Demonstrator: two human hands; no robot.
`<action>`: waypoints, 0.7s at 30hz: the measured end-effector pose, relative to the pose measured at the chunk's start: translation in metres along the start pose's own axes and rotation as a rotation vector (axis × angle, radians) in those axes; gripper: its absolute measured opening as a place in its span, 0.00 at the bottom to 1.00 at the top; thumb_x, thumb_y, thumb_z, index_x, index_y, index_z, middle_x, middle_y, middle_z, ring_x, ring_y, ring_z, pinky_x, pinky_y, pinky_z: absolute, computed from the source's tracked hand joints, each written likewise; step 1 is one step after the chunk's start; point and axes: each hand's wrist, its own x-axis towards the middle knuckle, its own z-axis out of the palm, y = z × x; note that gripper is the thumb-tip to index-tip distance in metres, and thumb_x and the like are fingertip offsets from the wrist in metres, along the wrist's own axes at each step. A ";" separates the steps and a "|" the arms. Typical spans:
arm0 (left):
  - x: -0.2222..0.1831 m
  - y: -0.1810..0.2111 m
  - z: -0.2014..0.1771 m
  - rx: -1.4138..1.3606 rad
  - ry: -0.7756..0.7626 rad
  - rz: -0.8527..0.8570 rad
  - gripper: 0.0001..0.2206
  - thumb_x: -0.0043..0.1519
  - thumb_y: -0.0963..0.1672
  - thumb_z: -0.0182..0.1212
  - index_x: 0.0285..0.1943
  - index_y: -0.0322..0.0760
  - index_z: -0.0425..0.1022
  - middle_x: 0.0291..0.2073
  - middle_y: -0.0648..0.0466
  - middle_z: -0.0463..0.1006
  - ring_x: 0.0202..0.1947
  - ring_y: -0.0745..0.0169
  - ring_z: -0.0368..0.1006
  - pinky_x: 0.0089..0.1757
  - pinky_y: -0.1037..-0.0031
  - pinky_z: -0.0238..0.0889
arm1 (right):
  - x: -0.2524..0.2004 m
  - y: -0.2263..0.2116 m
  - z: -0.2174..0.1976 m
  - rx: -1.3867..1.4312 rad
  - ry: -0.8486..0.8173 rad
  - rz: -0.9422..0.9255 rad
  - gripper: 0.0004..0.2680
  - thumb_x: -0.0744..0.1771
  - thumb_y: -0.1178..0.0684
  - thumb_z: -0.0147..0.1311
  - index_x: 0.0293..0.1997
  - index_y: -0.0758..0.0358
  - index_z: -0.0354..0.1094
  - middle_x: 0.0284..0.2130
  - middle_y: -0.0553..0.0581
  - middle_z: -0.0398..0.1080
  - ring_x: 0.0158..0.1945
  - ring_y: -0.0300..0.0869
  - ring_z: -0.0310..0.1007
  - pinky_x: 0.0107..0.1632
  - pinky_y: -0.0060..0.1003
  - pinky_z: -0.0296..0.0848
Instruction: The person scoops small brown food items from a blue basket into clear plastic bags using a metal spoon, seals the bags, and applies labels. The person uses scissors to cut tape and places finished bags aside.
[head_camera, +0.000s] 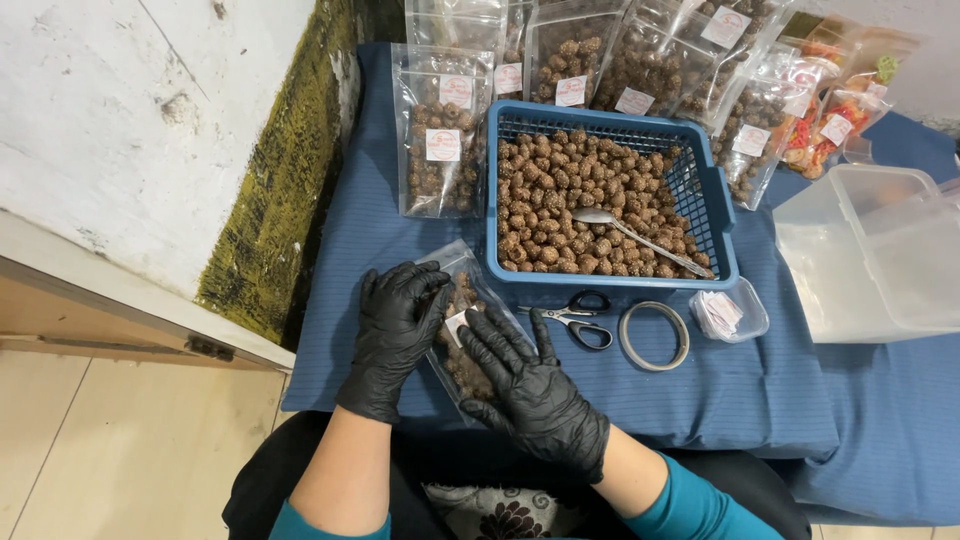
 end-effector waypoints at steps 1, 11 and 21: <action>0.001 -0.002 0.001 0.000 -0.002 -0.001 0.12 0.67 0.51 0.57 0.51 0.48 0.82 0.52 0.57 0.82 0.57 0.49 0.74 0.65 0.42 0.43 | 0.001 0.003 -0.011 0.001 -0.001 0.002 0.28 0.70 0.39 0.52 0.77 0.62 0.47 0.76 0.63 0.47 0.80 0.57 0.40 0.73 0.70 0.32; -0.002 -0.025 0.009 0.076 0.040 -0.003 0.07 0.66 0.51 0.63 0.52 0.60 0.81 0.53 0.62 0.80 0.58 0.57 0.74 0.63 0.50 0.52 | -0.023 0.054 -0.043 0.084 0.322 0.158 0.13 0.67 0.55 0.57 0.59 0.52 0.73 0.50 0.54 0.74 0.52 0.53 0.75 0.54 0.48 0.73; 0.000 -0.018 0.001 0.015 0.077 -0.038 0.07 0.68 0.48 0.63 0.53 0.58 0.81 0.54 0.60 0.80 0.59 0.53 0.73 0.65 0.46 0.49 | -0.078 0.110 -0.095 -0.021 -0.073 0.629 0.08 0.65 0.50 0.62 0.44 0.59 0.79 0.37 0.63 0.79 0.44 0.59 0.79 0.45 0.52 0.78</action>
